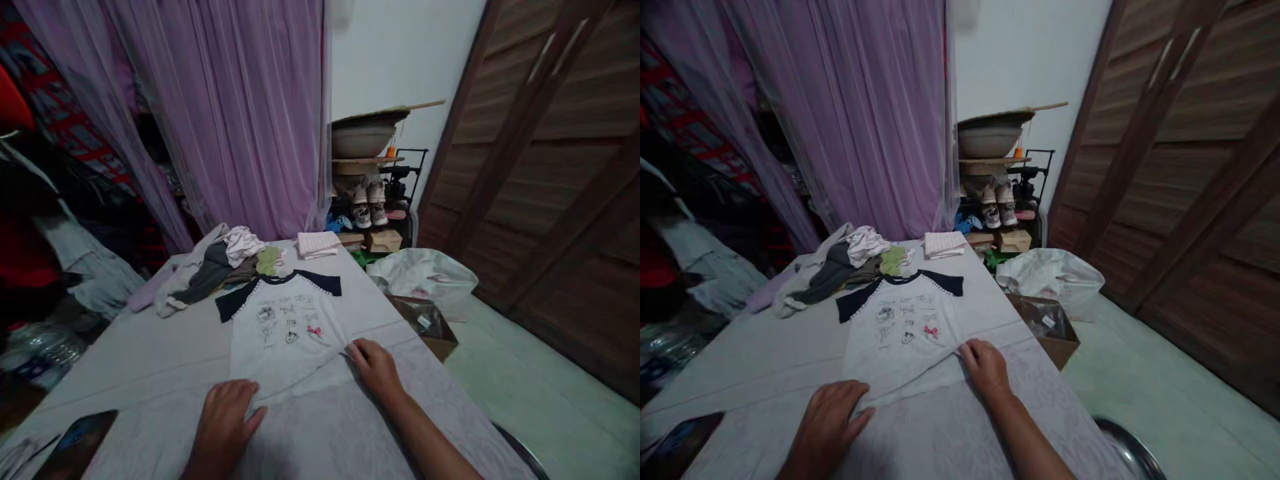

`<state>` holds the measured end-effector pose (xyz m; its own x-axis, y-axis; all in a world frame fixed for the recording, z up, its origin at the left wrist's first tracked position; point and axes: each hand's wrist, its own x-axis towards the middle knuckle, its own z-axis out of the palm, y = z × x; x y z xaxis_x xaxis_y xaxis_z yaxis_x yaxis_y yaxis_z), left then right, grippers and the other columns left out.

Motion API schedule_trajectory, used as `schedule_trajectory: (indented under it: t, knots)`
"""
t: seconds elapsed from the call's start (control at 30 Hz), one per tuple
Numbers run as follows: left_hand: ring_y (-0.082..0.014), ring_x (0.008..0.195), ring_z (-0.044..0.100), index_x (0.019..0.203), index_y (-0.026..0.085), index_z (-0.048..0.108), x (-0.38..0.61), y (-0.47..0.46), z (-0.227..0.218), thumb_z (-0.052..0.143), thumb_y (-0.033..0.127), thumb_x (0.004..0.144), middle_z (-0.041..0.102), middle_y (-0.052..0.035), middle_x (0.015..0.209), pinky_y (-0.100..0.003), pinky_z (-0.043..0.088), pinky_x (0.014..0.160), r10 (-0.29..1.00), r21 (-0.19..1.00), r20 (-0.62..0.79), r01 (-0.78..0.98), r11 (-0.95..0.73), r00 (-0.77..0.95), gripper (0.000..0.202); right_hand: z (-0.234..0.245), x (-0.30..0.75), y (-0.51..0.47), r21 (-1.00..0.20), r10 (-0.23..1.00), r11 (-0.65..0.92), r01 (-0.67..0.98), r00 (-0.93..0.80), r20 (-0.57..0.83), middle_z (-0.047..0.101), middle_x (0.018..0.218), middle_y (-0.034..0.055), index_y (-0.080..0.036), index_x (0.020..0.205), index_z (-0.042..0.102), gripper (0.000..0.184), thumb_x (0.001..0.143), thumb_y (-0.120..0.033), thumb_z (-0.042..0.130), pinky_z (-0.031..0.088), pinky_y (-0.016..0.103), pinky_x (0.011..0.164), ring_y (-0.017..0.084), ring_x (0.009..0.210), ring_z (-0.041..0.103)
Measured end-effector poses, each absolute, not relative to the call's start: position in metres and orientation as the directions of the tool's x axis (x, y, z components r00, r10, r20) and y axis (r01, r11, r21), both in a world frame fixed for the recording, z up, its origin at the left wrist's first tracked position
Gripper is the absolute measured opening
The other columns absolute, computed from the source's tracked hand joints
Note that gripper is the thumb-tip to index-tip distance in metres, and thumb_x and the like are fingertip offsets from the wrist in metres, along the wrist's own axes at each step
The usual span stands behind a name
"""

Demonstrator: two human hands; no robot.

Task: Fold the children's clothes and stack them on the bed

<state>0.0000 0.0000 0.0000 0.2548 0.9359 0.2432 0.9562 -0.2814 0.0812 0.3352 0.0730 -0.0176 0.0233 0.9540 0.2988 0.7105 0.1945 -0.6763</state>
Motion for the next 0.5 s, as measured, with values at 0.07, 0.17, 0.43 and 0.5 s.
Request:
schedule_trajectory:
  t: [0.07,0.17,0.43,0.5]
  knots:
    - [-0.0238,0.103,0.064,0.106,0.025,0.07,0.004,0.0,0.008,0.06,0.036,0.086,0.073,-0.0047,0.109,-0.039,0.038,0.094,0.952,0.096,0.187,0.96,-0.263,0.242,0.025,-0.015,0.335,0.072,-0.697,0.953,0.21,0.685,0.016,0.303,0.069,0.074,0.0057,-0.02,0.076,0.067,0.042,0.09,-0.05,0.041,0.043,0.029,0.067,0.021,0.073,0.062]
    - [-0.0235,0.104,0.064,0.106,0.025,0.069,0.013,0.001,0.021,0.055,0.038,0.089,0.072,-0.0052,0.11,-0.04,0.037,0.095,0.976,0.102,0.095,0.973,-0.207,0.198,0.025,-0.013,0.335,0.071,-0.724,0.948,0.23,0.651,0.016,0.316,0.069,0.073,0.0047,-0.021,0.075,0.067,0.042,0.09,-0.051,0.042,0.044,0.028,0.066,0.019,0.071,0.062]
    - [-0.0251,0.098,0.062,0.102,0.02,0.066,0.036,0.011,0.039,0.043,0.032,0.093,0.068,-0.0078,0.101,-0.041,0.037,0.089,0.989,-0.026,-0.078,0.992,-0.125,0.122,0.027,-0.02,0.336,0.072,-0.751,0.93,0.264,0.606,0.047,0.365,0.07,0.074,0.0039,-0.022,0.078,0.068,0.037,0.09,-0.049,0.047,0.047,0.027,0.066,0.019,0.07,0.063]
    - [-0.0249,0.1,0.062,0.105,0.02,0.065,0.037,0.011,0.039,0.041,0.025,0.093,0.067,-0.0082,0.103,-0.04,0.037,0.089,0.986,-0.047,-0.093,0.988,-0.145,0.141,0.027,-0.021,0.337,0.072,-0.751,0.929,0.262,0.606,0.054,0.367,0.071,0.075,0.0041,-0.022,0.079,0.069,0.036,0.09,-0.049,0.047,0.048,0.028,0.067,0.019,0.072,0.064]
